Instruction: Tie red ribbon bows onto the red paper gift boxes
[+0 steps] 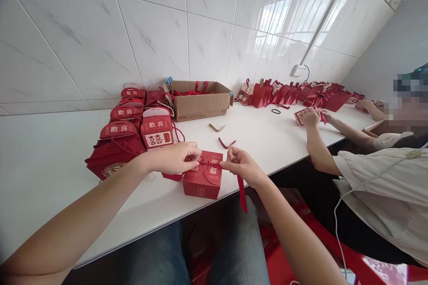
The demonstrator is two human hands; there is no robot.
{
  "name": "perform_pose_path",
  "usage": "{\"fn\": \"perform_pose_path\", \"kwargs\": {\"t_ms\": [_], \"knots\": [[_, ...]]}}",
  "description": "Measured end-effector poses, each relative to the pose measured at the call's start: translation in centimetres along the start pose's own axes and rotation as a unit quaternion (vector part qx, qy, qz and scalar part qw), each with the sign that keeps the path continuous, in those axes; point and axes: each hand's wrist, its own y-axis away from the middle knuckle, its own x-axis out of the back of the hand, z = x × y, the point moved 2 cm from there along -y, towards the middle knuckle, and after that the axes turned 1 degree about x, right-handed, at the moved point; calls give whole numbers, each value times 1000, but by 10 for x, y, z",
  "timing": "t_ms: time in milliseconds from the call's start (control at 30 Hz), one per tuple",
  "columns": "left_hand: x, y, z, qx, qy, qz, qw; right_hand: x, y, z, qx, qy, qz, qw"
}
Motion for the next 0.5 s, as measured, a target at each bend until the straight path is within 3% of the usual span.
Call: {"fn": "perform_pose_path", "kwargs": {"t_ms": [167,333,500], "knots": [[0,0,-1,12,2,-2,1000,7,3,4,-30,47,27,998],[1,1,-1,45,13,12,999,22,16,5,-130,108,-73,983],[0,1,-1,53,-3,6,999,29,31,-3,-42,-28,-69,996]]}}
